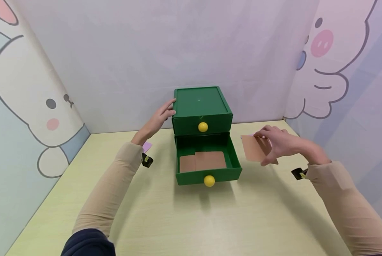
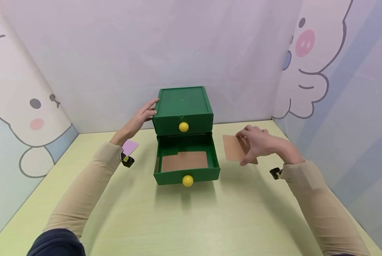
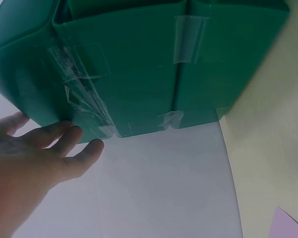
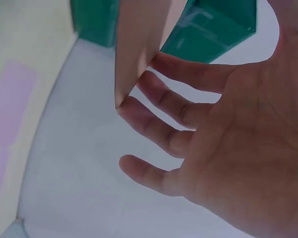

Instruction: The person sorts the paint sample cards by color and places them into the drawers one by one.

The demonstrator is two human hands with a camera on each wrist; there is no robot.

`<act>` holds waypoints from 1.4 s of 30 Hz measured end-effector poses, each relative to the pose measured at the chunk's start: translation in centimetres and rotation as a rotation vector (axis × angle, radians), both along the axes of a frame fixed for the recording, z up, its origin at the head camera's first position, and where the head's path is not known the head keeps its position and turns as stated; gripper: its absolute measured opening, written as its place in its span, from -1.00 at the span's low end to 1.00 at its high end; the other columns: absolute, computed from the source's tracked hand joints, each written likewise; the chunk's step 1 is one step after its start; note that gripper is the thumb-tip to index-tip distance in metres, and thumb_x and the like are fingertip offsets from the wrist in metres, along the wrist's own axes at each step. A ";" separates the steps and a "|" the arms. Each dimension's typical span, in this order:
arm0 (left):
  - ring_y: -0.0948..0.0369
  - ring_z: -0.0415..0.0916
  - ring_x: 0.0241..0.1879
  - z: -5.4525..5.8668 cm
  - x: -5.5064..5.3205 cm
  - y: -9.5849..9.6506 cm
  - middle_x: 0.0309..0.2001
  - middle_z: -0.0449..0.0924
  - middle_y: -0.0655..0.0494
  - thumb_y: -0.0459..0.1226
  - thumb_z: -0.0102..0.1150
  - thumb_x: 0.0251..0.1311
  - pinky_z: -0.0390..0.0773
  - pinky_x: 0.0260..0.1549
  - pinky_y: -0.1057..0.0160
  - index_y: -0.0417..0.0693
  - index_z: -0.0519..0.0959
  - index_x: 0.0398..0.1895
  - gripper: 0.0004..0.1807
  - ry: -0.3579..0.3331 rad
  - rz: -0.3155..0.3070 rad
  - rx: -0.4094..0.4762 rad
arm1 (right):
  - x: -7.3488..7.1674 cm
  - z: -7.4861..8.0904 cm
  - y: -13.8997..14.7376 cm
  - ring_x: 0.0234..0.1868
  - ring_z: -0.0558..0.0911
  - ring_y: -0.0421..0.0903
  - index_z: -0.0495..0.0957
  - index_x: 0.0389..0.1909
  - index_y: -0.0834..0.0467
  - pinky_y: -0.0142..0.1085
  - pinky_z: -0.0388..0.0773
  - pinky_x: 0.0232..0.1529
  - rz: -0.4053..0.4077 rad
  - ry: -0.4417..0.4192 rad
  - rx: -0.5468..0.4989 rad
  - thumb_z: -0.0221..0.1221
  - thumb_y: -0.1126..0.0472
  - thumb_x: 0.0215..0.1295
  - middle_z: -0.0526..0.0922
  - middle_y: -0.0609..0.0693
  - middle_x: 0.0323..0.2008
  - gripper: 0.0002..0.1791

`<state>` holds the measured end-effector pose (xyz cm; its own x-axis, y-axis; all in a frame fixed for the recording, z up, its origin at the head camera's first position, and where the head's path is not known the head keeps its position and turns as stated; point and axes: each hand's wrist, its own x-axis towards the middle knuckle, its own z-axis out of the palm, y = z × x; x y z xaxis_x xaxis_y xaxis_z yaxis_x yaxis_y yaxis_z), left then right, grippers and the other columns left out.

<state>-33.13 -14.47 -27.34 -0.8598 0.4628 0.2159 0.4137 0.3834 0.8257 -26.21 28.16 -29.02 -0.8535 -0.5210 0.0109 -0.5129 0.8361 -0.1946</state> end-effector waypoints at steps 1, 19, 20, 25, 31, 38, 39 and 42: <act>-0.05 -0.09 0.52 -0.3 -0.4 -0.1 0.55 -0.13 -0.08 -0.14 -0.26 0.47 0.02 0.43 -0.17 0.00 -0.12 0.56 -0.34 0.002 0.002 0.004 | 0.1 0.4 -0.4 -0.01 0.46 0.04 0.45 0.19 0.20 -0.08 0.34 -0.15 0.012 0.001 -0.001 0.53 -0.21 -0.35 0.47 0.09 0.01 0.02; 0.03 -0.01 0.51 -1.4 -1.4 -0.1 0.53 -0.02 0.01 -0.01 -0.23 0.45 0.08 0.41 -0.16 0.21 -0.06 0.55 -0.35 0.047 0.015 0.010 | 0.7 2.4 -8.0 0.04 0.39 -0.06 0.48 0.19 0.15 0.07 0.20 0.14 0.164 0.030 -0.039 0.53 -0.19 -0.31 0.46 -0.01 -0.03 -0.04; 0.02 -0.02 0.51 -1.4 -1.4 0.0 0.54 -0.03 0.01 -0.01 -0.23 0.45 0.08 0.41 -0.16 0.20 -0.06 0.55 -0.35 0.048 0.014 0.010 | 0.7 2.4 -8.3 0.05 0.39 -0.05 0.48 0.19 0.15 0.08 0.19 0.15 0.165 0.033 -0.035 0.52 -0.20 -0.31 0.46 -0.01 -0.02 -0.04; 0.03 -0.03 0.51 -1.4 -1.3 0.1 0.54 -0.05 0.03 -0.01 -0.24 0.45 0.08 0.42 -0.15 0.18 -0.06 0.55 -0.35 0.056 0.015 0.004 | 0.7 2.3 -9.4 0.07 0.38 -0.04 0.48 0.22 0.15 0.06 0.19 0.12 0.163 0.036 -0.021 0.51 -0.26 -0.30 0.46 0.00 -0.01 0.00; 0.02 -0.06 0.53 -1.3 -1.1 0.2 0.55 -0.09 0.05 -0.02 -0.25 0.45 0.05 0.43 -0.16 0.18 -0.08 0.56 -0.34 0.055 0.008 -0.001 | 0.9 2.3 -10.3 0.03 0.39 -0.06 0.49 0.23 0.13 0.07 0.19 0.15 0.172 0.036 -0.008 0.49 -0.27 -0.28 0.47 0.01 -0.01 -0.01; 0.02 -0.06 0.53 -1.3 -1.4 0.2 0.55 -0.08 0.04 -0.04 -0.24 0.45 0.04 0.43 -0.17 0.15 -0.08 0.56 -0.34 0.056 0.004 0.008 | 0.9 2.0 -10.8 0.04 0.38 -0.07 0.47 0.25 0.15 0.05 0.21 0.13 0.181 0.024 0.012 0.47 -0.30 -0.26 0.47 0.02 0.00 0.01; 0.02 -0.06 0.53 -1.3 -1.4 0.2 0.55 -0.08 0.04 -0.04 -0.24 0.45 0.04 0.42 -0.17 0.15 -0.08 0.56 -0.34 0.057 0.004 0.009 | 0.9 2.0 -10.9 0.04 0.38 -0.07 0.47 0.25 0.15 0.06 0.21 0.14 0.182 0.021 0.014 0.47 -0.30 -0.26 0.47 0.02 0.00 0.01; 0.02 -0.05 0.52 -1.3 -1.3 0.2 0.55 -0.08 0.04 -0.03 -0.24 0.45 0.05 0.42 -0.17 0.15 -0.08 0.56 -0.34 0.055 0.006 0.013 | 0.8 1.9 -10.8 0.06 0.39 -0.04 0.46 0.27 0.17 0.09 0.20 0.16 0.189 0.010 0.018 0.46 -0.29 -0.22 0.46 0.05 0.03 0.01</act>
